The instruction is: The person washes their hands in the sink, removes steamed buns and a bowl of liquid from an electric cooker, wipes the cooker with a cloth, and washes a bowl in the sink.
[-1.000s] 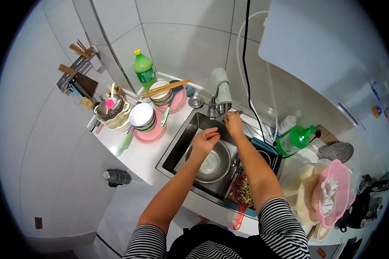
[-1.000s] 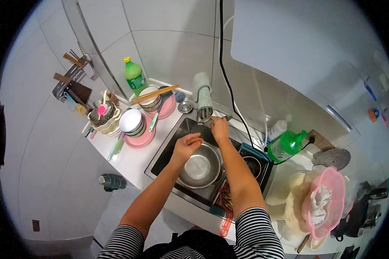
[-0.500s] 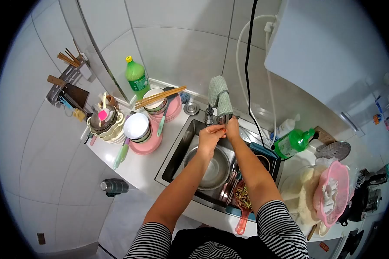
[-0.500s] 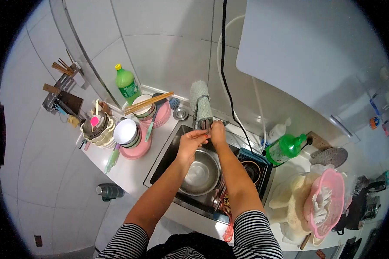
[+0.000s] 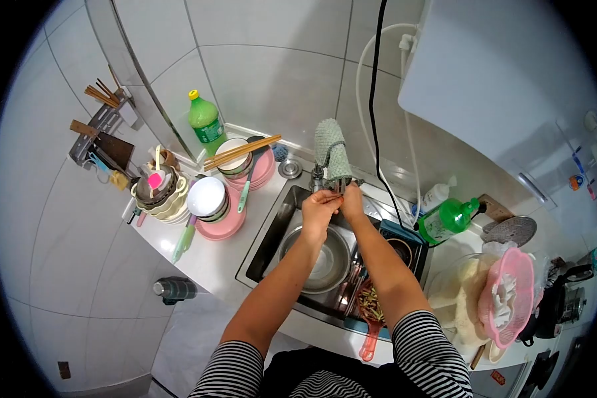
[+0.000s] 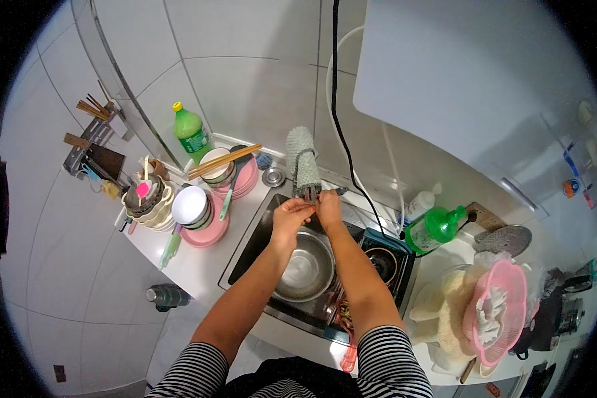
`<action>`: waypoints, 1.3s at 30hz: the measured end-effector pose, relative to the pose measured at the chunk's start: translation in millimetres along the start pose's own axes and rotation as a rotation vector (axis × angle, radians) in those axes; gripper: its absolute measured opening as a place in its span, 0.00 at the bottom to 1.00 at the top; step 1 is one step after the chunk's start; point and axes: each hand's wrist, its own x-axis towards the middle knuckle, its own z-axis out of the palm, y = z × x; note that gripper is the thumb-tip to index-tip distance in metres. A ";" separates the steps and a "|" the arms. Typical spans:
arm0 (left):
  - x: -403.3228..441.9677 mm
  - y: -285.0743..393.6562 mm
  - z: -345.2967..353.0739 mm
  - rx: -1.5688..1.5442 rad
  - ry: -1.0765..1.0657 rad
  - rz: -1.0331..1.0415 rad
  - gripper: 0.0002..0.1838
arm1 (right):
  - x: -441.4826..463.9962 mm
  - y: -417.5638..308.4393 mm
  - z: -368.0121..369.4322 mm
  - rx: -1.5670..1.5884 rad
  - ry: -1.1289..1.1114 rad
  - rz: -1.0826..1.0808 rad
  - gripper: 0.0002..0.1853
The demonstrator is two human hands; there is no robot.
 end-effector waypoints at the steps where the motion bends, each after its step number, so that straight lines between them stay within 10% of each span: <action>1: 0.2 0.2 -0.1 0.000 0.002 -0.001 0.08 | -0.9 -2.0 -2.0 -0.041 0.013 -0.021 0.05; 9: 1.8 0.5 -1.5 0.126 -0.006 0.000 0.06 | -4.8 -32.1 -41.9 -0.164 -0.055 -0.051 0.07; 11: 3.8 3.7 -10.1 0.250 0.020 -0.011 0.06 | -11.3 -59.1 -64.2 0.302 -0.088 0.313 0.07; 15: 21.9 -31.9 -48.9 0.437 0.059 0.133 0.07 | -23.1 -70.6 -72.2 0.816 -0.227 0.264 0.04; 21: 13.3 -24.2 -51.6 0.637 0.024 0.035 0.15 | -23.2 -81.6 -91.2 0.815 -0.511 0.305 0.05; 24: 27.1 -55.5 -54.3 0.661 -0.054 0.406 0.21 | -21.0 -77.4 -101.2 0.806 -0.563 0.222 0.04; 26: 26.1 -56.5 -47.0 0.436 -0.251 0.179 0.24 | -17.8 -59.3 -100.0 0.759 -0.537 0.442 0.06; 30: 18.9 -45.0 -36.6 0.616 -0.303 -0.097 0.24 | -18.2 -3.9 -60.6 0.465 -0.279 0.066 0.11; 32: 9.7 -54.4 -43.4 1.011 -0.319 0.375 0.36 | -12.6 -4.9 -48.2 0.151 -0.343 0.114 0.10; 39: -17.4 -22.6 -68.6 1.284 -0.337 -0.178 0.42 | 4.2 65.5 27.4 0.105 -0.200 0.192 0.15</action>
